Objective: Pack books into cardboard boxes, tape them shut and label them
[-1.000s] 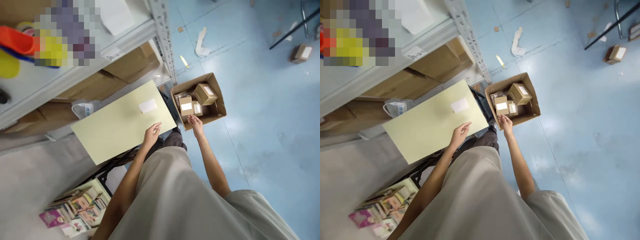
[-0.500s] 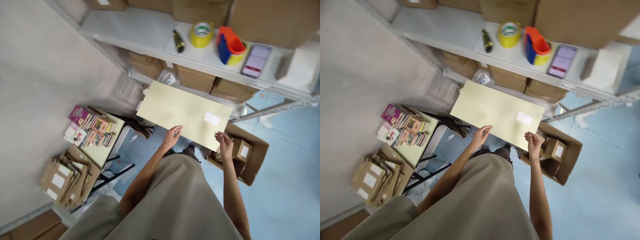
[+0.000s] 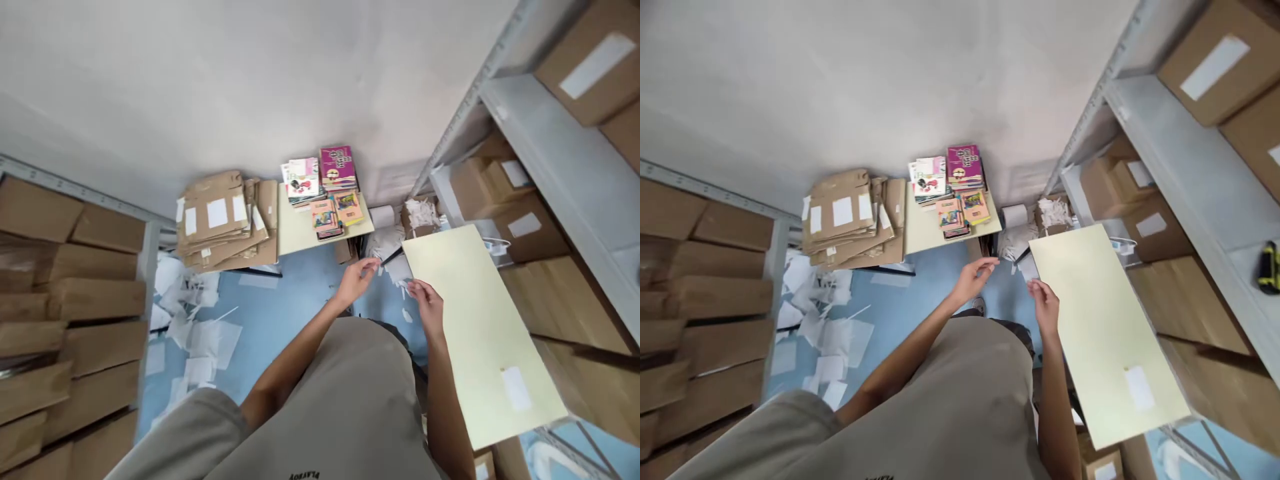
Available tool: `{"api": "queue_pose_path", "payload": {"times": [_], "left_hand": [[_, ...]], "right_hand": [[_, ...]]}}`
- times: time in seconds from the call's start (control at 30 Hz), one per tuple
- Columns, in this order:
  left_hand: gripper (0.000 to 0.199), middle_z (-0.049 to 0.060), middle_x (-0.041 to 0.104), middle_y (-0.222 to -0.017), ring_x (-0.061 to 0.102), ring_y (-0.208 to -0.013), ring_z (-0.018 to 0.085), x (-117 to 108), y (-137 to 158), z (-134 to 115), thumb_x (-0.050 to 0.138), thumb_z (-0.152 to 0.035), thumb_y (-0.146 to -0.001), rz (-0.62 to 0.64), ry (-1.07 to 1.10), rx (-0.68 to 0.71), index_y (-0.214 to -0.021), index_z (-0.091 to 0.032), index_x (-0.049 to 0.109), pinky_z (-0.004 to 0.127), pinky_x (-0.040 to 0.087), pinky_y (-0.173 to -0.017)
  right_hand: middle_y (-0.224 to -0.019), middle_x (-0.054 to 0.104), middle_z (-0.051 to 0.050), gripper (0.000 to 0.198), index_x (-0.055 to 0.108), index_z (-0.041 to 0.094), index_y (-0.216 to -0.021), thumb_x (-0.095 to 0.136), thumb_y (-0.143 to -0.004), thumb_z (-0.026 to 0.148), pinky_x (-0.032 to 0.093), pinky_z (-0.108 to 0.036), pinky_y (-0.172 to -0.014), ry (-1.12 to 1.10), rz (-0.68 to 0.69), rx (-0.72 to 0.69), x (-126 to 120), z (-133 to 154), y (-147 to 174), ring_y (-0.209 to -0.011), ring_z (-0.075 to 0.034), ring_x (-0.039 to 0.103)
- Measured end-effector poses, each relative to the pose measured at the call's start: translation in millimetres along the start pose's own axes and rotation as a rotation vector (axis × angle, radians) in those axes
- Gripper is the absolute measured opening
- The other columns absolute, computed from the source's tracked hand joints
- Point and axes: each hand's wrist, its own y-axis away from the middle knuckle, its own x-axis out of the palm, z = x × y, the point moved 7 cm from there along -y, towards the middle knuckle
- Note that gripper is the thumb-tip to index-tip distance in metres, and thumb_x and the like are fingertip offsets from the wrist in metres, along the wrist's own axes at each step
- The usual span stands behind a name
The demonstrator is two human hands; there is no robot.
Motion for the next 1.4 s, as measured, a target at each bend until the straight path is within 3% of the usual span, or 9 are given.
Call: {"api": "queue_pose_path", "payload": {"times": [0.13,0.3,0.43,0.67,0.87,0.97,1.1,1.23,1.4], "left_hand": [[0.038,0.015,0.089,-0.143,0.084,-0.137,0.034,-85,-4,22,0.071,-0.051,-0.114,-0.202,0.072,-0.074,-0.133,-0.022,0.086,0.051,0.067,-0.124],[0.036,0.018,0.088,-0.144,0.083,-0.139,0.035,-151,-13,55,0.07,-0.045,-0.114,-0.399,0.124,-0.195,-0.135,-0.019,0.085,0.052,0.067,-0.124],[0.033,0.019,0.087,-0.144,0.084,-0.137,0.035,-187,-30,70,0.07,-0.034,-0.111,-0.502,0.147,-0.243,-0.135,-0.017,0.084,0.052,0.067,-0.123],[0.027,0.018,0.088,-0.142,0.085,-0.134,0.033,-239,-63,83,0.075,-0.034,-0.109,-0.69,0.098,-0.384,-0.129,-0.019,0.085,0.052,0.066,-0.124],[0.028,0.019,0.086,-0.148,0.084,-0.135,0.033,-260,-79,102,0.075,-0.035,-0.11,-0.758,0.065,-0.465,-0.131,-0.019,0.084,0.053,0.066,-0.123],[0.033,0.02,0.085,-0.147,0.084,-0.131,0.034,-286,-74,117,0.076,-0.042,-0.11,-0.806,0.039,-0.507,-0.132,-0.019,0.083,0.054,0.068,-0.12],[0.036,0.022,0.082,-0.148,0.079,-0.141,0.037,-364,-54,138,0.076,-0.039,-0.108,-0.912,-0.144,-0.58,-0.137,-0.018,0.08,0.059,0.062,-0.128],[0.046,0.03,0.072,-0.16,0.064,-0.162,0.04,-469,-32,159,0.072,-0.024,-0.105,-0.933,-0.406,-0.691,-0.149,-0.008,0.072,0.056,0.044,-0.144],[0.075,0.041,0.052,-0.178,0.045,-0.178,0.046,-600,-3,194,0.08,-0.03,-0.105,-0.917,-0.509,-0.884,-0.165,0.005,0.054,0.055,0.032,-0.15]], "right_hand": [[-0.118,0.093,-0.016,0.073,0.087,0.027,-0.116,0.081,-0.089,0.094,0.075,-0.059,-0.106,0.074,0.223,-0.023,96,29,-42,-0.111,-0.037,0.09],[-0.118,0.092,-0.017,0.078,0.088,0.026,-0.116,0.086,-0.083,0.097,0.074,-0.062,-0.108,0.107,0.412,-0.009,177,46,-96,-0.113,-0.04,0.089],[-0.115,0.093,-0.017,0.081,0.087,0.026,-0.111,0.086,-0.078,0.1,0.073,-0.065,-0.108,0.134,0.527,0.014,238,55,-138,-0.111,-0.041,0.089],[-0.115,0.093,-0.017,0.08,0.087,0.027,-0.107,0.09,-0.074,0.1,0.074,-0.065,-0.106,0.154,0.782,0.07,338,67,-187,-0.107,-0.041,0.089],[-0.111,0.093,-0.016,0.071,0.089,0.026,-0.107,0.093,-0.077,0.091,0.073,-0.065,-0.106,0.204,0.95,0.126,390,56,-206,-0.104,-0.041,0.089],[-0.11,0.093,-0.015,0.067,0.089,0.026,-0.107,0.094,-0.078,0.086,0.073,-0.063,-0.106,0.229,0.985,0.152,415,53,-209,-0.102,-0.039,0.089],[-0.109,0.093,-0.013,0.063,0.089,0.027,-0.103,0.095,-0.079,0.084,0.073,-0.059,-0.107,0.204,0.982,0.138,461,58,-201,-0.103,-0.036,0.089],[-0.109,0.093,-0.012,0.057,0.088,0.027,-0.107,0.094,-0.084,0.078,0.073,-0.055,-0.105,0.182,0.978,0.149,517,55,-169,-0.1,-0.033,0.089],[-0.111,0.093,-0.009,0.041,0.087,0.029,-0.109,0.089,-0.091,0.065,0.069,-0.056,-0.115,0.206,0.956,0.112,607,40,-109,-0.111,-0.032,0.088]]}}
